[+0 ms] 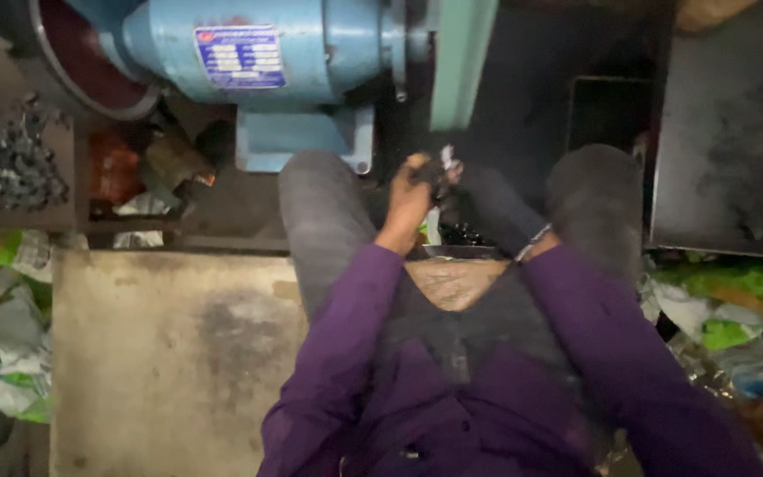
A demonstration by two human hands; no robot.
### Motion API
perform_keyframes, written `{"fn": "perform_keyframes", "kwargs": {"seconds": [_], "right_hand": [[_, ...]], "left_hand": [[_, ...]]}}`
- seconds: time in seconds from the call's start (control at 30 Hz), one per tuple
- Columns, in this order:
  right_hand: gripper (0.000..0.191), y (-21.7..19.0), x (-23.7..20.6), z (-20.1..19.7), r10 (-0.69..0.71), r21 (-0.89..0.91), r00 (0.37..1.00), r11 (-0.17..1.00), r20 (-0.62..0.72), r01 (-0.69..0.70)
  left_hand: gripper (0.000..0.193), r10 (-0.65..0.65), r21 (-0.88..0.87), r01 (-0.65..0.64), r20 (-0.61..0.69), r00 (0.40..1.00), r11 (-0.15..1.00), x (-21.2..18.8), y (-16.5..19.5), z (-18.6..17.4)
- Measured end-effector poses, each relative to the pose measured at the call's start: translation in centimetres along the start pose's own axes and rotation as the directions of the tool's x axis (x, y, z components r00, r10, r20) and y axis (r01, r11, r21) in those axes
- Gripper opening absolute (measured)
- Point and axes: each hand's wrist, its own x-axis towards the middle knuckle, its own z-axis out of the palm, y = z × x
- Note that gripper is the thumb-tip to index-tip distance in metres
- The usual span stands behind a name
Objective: The person sits on the floor at a bench grinder and grinds small metal pieces against the spinning wheel, producing sparks. They place finished pieces into a container between their legs and take new pieces from a nearby tray, repeating the grinding cycle.
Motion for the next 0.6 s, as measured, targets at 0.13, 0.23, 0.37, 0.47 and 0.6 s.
{"fn": "perform_keyframes", "kwargs": {"seconds": [0.13,0.23,0.37,0.47,0.6], "right_hand": [[0.019,0.0,2.7,-0.7,-0.013,0.089,1.000,0.996,-0.027,0.015],[0.018,0.5,3.8,-1.5,0.066,0.164,0.996,0.985,-0.059,-0.056],[0.016,0.4,3.3,-2.3,-0.026,0.065,1.000,0.998,0.005,0.026],[0.022,-0.1,2.0,-1.5,-0.367,-0.429,0.929,0.833,0.044,0.349],[0.020,-0.7,0.5,0.7,-0.600,-0.802,0.800,0.466,0.025,0.374]], "left_hand": [[0.042,0.122,0.350,-0.117,0.007,0.993,0.929,2.6,-2.3,-0.7],[0.031,0.064,0.417,-0.029,-0.071,0.995,0.909,3.5,-3.1,-1.1],[0.038,0.063,0.289,-0.079,0.063,0.996,0.954,3.1,-3.6,-1.3],[0.045,0.124,0.334,-0.135,0.056,0.991,0.933,2.4,-3.3,-1.1],[0.050,0.305,0.296,-0.328,0.123,0.944,0.897,2.6,-1.6,-0.4]]}}
